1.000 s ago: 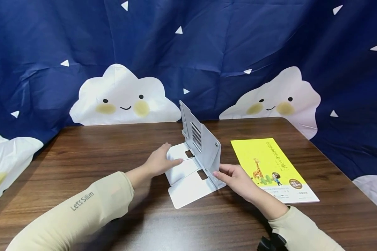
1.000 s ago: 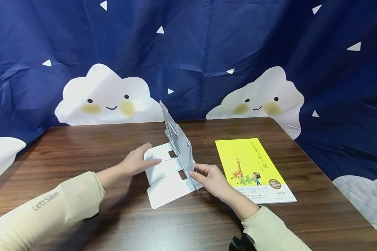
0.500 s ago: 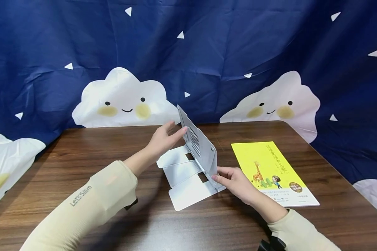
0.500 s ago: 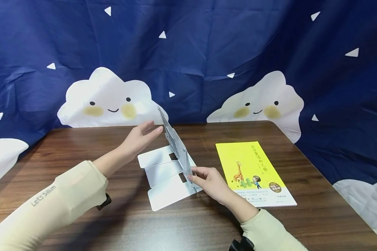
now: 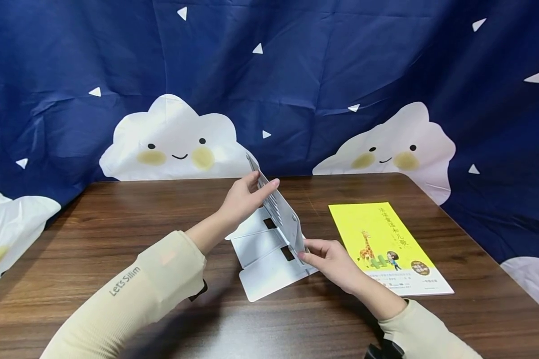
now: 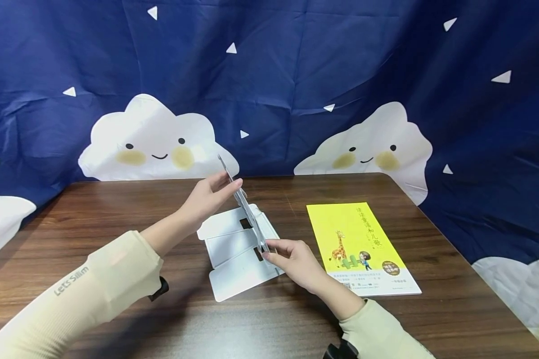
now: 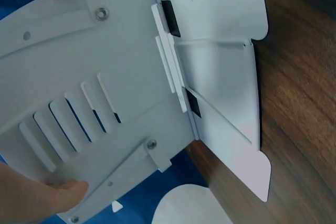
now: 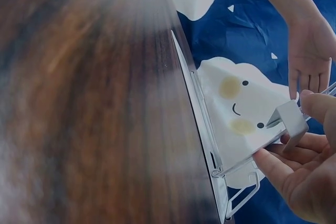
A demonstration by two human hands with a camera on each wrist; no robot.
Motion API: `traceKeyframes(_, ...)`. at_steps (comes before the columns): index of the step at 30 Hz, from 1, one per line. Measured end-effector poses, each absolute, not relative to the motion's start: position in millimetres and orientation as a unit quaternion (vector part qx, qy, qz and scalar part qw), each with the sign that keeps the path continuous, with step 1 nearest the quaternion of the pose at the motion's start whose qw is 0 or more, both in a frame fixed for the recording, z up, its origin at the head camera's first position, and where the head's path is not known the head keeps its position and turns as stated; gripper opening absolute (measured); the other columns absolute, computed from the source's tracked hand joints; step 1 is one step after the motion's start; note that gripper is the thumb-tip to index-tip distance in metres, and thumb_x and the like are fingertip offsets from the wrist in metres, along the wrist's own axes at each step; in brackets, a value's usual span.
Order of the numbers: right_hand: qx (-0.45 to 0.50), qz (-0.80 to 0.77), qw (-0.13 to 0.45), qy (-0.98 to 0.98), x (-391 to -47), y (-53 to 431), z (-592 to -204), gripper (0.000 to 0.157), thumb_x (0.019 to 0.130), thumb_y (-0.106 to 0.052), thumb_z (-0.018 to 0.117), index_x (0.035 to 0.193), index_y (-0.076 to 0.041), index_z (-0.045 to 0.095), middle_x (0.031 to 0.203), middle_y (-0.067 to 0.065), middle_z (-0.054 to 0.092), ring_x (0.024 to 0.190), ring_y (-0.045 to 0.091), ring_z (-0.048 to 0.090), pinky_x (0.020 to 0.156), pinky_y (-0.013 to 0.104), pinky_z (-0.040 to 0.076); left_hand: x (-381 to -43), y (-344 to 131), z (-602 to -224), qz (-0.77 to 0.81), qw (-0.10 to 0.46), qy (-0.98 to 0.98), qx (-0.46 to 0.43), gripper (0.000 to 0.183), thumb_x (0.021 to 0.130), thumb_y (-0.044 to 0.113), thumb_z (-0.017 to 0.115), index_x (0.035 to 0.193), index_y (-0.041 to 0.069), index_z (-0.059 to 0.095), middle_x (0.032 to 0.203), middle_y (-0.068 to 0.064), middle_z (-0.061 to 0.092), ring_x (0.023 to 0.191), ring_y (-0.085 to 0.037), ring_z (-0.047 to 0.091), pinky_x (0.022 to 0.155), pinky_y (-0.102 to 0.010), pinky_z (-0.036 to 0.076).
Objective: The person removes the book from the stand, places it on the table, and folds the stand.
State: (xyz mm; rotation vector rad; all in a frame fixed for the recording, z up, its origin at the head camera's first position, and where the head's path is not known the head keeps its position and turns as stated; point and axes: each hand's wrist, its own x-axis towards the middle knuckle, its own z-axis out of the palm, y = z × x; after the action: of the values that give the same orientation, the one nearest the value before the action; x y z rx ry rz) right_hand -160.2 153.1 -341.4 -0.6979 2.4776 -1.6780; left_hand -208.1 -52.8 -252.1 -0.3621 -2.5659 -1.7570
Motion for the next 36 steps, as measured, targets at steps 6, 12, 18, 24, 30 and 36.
traceKeyframes(6, -0.225, -0.54, 0.03, 0.811, -159.4, 150.9, -341.2, 0.032, 0.081, -0.013, 0.06, 0.109, 0.005, 0.057, 0.1, 0.015, 0.06, 0.088, 0.017, 0.056, 0.072, 0.024, 0.047, -200.1, -54.3, -252.0, -0.589, 0.013, -0.799, -0.119, 0.061, 0.083, 0.035, 0.054, 0.13, 0.002, 0.033, 0.131, -0.013, 0.036, 0.118, -0.02, 0.034, 0.093, -0.029, 0.032)
traceKeyframes(12, -0.224, -0.534, 0.018, 0.815, -158.6, 147.1, -342.8, 0.033, 0.079, -0.014, 0.062, 0.106, 0.005, 0.058, 0.095, 0.015, 0.061, 0.087, 0.017, 0.057, 0.071, 0.022, 0.046, -193.4, -60.8, -254.3, -0.616, 0.011, -0.778, -0.12, 0.052, 0.085, 0.028, 0.054, 0.127, 0.001, 0.038, 0.129, -0.013, 0.038, 0.117, -0.018, 0.036, 0.091, -0.029, 0.034)
traceKeyframes(18, -0.214, -0.51, 0.002, 0.833, -157.4, 143.6, -343.3, 0.035, 0.076, -0.018, 0.066, 0.104, 0.002, 0.06, 0.101, 0.014, 0.059, 0.09, 0.019, 0.056, 0.069, 0.021, 0.046, -188.8, -69.1, -259.0, -0.628, 0.016, -0.767, -0.127, 0.037, 0.086, 0.023, 0.052, 0.116, 0.001, 0.049, 0.123, -0.011, 0.045, 0.114, -0.015, 0.039, 0.092, -0.028, 0.033)
traceKeyframes(24, -0.204, -0.494, -0.007, 0.845, -155.7, 138.6, -341.8, 0.036, 0.072, -0.018, 0.069, 0.102, 0.001, 0.062, 0.101, 0.013, 0.06, 0.093, 0.021, 0.055, 0.068, 0.021, 0.047, -184.5, -79.0, -265.2, -0.65, 0.015, -0.749, -0.126, 0.046, 0.087, 0.018, 0.051, 0.127, -0.001, 0.038, 0.127, -0.014, 0.04, 0.117, -0.02, 0.037, 0.093, -0.03, 0.032)
traceKeyframes(30, -0.191, -0.498, 0.002, 0.846, -153.1, 133.2, -340.3, 0.038, 0.07, -0.015, 0.071, 0.102, 0.002, 0.061, 0.101, 0.017, 0.058, 0.087, 0.02, 0.057, 0.064, 0.022, 0.049, -179.3, -88.4, -271.7, -0.653, 0.032, -0.743, -0.147, 0.045, 0.087, 0.011, 0.048, 0.127, -0.005, 0.035, 0.124, -0.018, 0.043, 0.116, -0.023, 0.037, 0.093, -0.029, 0.032)
traceKeyframes(36, -0.197, -0.495, 0.018, 0.846, -151.7, 131.1, -342.0, 0.042, 0.07, -0.014, 0.071, 0.106, 0.003, 0.059, 0.099, 0.019, 0.058, 0.079, 0.016, 0.058, 0.059, 0.021, 0.049, -175.2, -98.4, -278.6, -0.631, 0.033, -0.763, -0.136, 0.046, 0.087, 0.009, 0.047, 0.127, -0.008, 0.033, 0.123, -0.021, 0.043, 0.114, -0.022, 0.039, 0.092, -0.032, 0.034)
